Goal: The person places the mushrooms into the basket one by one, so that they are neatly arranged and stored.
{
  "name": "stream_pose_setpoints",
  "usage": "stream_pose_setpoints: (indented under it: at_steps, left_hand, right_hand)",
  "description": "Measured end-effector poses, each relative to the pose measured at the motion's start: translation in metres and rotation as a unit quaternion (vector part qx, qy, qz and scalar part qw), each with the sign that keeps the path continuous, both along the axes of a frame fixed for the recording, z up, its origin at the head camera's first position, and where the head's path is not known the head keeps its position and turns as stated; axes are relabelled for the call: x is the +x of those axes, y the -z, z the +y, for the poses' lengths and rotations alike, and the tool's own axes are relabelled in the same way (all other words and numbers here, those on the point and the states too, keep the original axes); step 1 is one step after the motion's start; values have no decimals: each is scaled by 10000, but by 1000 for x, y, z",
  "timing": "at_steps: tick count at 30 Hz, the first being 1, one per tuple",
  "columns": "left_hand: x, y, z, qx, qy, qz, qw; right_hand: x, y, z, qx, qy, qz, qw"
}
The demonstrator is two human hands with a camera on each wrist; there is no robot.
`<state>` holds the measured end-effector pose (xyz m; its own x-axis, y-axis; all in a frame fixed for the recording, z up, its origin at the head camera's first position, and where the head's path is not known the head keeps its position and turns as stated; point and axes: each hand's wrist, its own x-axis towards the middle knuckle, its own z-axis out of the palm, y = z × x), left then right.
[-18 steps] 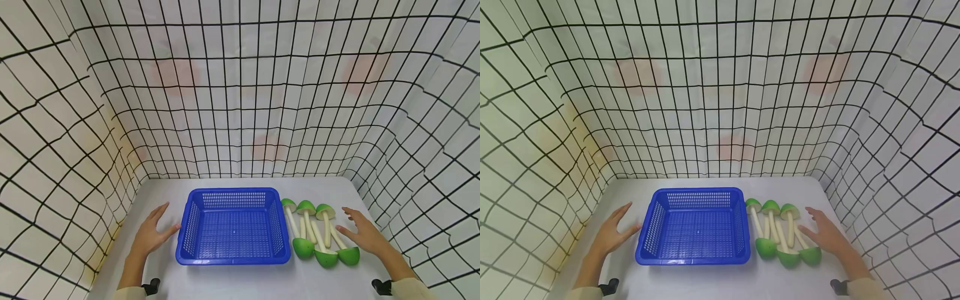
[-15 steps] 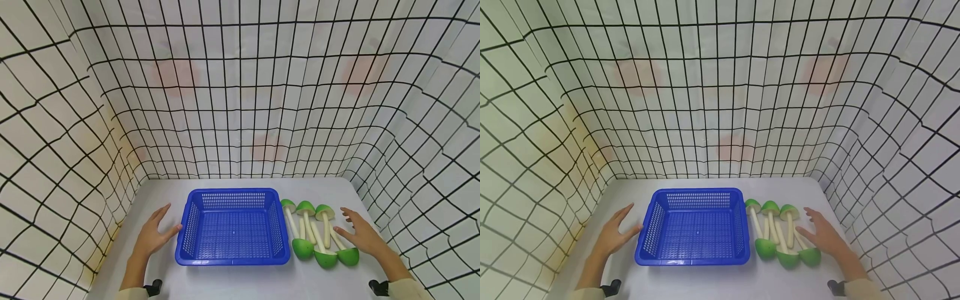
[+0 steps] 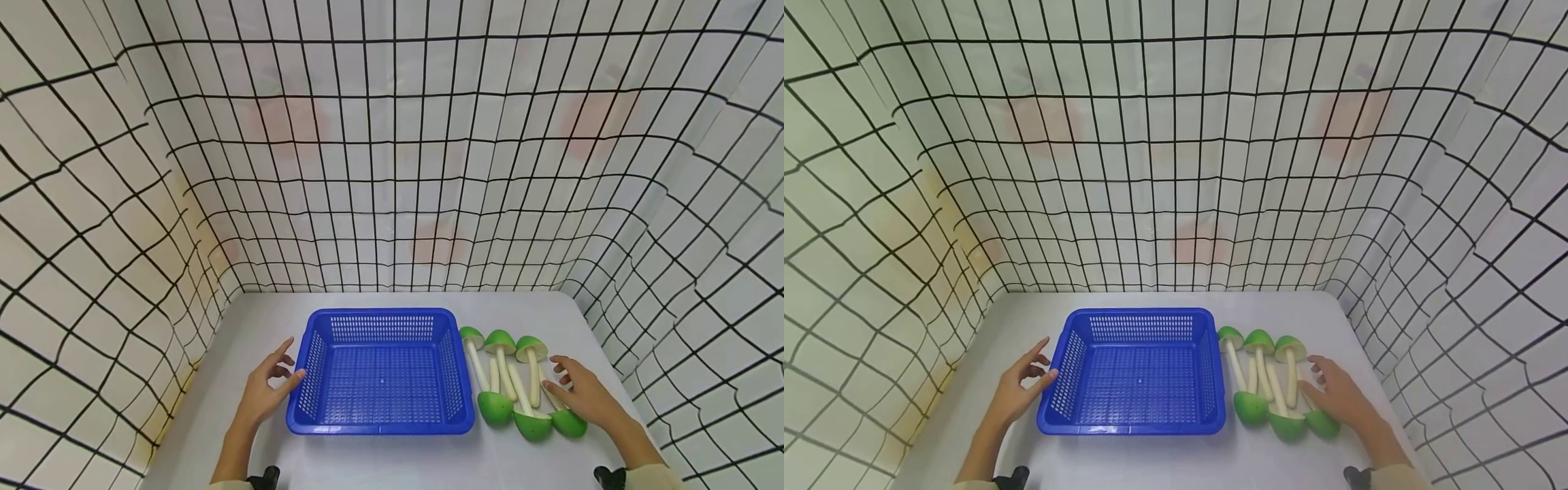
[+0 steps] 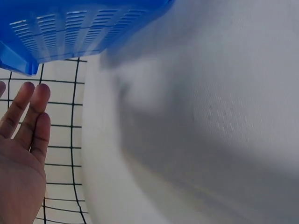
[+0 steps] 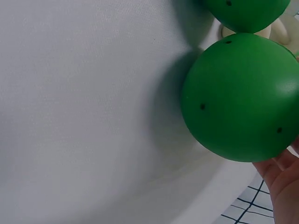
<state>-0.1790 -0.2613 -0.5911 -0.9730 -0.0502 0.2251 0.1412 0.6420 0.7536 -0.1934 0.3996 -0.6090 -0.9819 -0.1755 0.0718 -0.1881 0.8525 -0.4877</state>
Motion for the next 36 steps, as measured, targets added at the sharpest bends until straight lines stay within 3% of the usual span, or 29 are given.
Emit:
stream_pose_setpoints:
  at_steps: [7, 16, 31, 36]
  left_hand:
    - [2, 3, 5, 379, 87, -77, 9992]
    - [10, 11, 14, 1141, 69, -381, 9927]
    - [13, 15, 16, 2379, 234, -891, 9669]
    - [11, 16, 14, 2191, 72, -987, 9707]
  right_hand:
    - [2, 6, 0, -100, -196, -18, 9998]
    - [5, 7, -2, -104, -86, -901, 9958]
    - [6, 0, -1, -222, 65, -794, 9966]
    - [7, -4, -3, -303, 138, -774, 9964]
